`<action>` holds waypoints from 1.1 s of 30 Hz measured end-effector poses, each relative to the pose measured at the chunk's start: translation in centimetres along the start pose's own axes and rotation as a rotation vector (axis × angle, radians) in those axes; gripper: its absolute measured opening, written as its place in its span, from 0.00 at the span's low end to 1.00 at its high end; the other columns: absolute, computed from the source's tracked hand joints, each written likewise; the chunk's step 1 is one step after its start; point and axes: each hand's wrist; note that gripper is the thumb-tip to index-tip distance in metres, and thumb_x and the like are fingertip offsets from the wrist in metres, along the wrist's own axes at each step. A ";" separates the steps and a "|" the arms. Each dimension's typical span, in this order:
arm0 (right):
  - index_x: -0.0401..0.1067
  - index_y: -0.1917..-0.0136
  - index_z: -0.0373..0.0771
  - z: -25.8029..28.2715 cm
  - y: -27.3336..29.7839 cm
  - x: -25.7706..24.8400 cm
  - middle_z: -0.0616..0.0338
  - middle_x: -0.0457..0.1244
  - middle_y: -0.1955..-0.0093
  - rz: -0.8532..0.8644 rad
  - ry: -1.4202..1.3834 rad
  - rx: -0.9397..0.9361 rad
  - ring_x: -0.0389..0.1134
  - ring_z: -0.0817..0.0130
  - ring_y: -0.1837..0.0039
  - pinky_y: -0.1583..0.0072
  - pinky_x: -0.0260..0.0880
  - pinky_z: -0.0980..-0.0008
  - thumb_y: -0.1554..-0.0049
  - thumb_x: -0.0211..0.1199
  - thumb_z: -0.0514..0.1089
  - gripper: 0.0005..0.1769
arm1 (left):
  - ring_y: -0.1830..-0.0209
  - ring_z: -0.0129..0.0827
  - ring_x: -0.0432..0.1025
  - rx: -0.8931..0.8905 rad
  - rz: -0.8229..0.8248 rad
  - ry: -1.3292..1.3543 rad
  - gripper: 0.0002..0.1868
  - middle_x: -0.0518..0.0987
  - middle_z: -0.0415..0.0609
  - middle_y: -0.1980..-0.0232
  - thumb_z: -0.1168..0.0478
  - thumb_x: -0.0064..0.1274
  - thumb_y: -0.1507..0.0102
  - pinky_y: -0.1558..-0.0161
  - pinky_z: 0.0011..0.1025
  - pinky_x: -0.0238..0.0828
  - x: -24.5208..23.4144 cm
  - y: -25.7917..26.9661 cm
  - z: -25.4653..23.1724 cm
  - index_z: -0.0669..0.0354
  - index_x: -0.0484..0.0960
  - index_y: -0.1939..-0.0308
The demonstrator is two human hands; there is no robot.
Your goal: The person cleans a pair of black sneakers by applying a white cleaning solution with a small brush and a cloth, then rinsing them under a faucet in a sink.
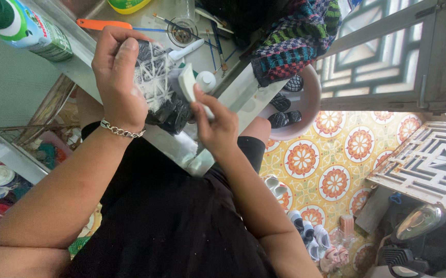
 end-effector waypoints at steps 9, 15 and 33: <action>0.80 0.38 0.41 0.2 -1.0 -0.2 0.53 0.72 0.66 0.050 0.155 0.126 0.66 0.71 0.69 0.65 0.65 0.70 0.36 0.69 0.39 0.13 | 0.50 0.27 0.75 -0.041 0.013 0.084 0.06 0.80 0.49 0.52 0.65 0.44 0.24 0.41 0.25 0.72 -0.2 -0.4 -1.0 0.67 0.73 0.49; 0.75 0.34 0.39 0.4 1.4 0.1 0.56 0.73 0.52 0.127 -0.163 -0.062 0.73 0.77 0.53 0.55 0.74 0.79 0.34 0.62 0.37 0.15 | 0.53 0.26 0.74 -0.022 -0.030 0.037 0.07 0.79 0.49 0.50 0.64 0.44 0.27 0.44 0.25 0.72 0.1 0.1 -1.1 0.65 0.72 0.48; 0.77 0.39 0.38 0.3 2.2 0.8 0.54 0.74 0.55 0.042 -0.019 -0.023 0.72 0.74 0.61 0.58 0.70 0.77 0.39 0.67 0.36 0.15 | 0.54 0.26 0.74 -0.049 -0.129 0.022 0.08 0.79 0.46 0.54 0.64 0.44 0.31 0.45 0.25 0.72 -0.1 0.2 -1.2 0.64 0.75 0.50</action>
Point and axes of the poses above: each hand's wrist, its own y-axis away from the middle knuckle, its own x-axis out of the palm, z = x × y
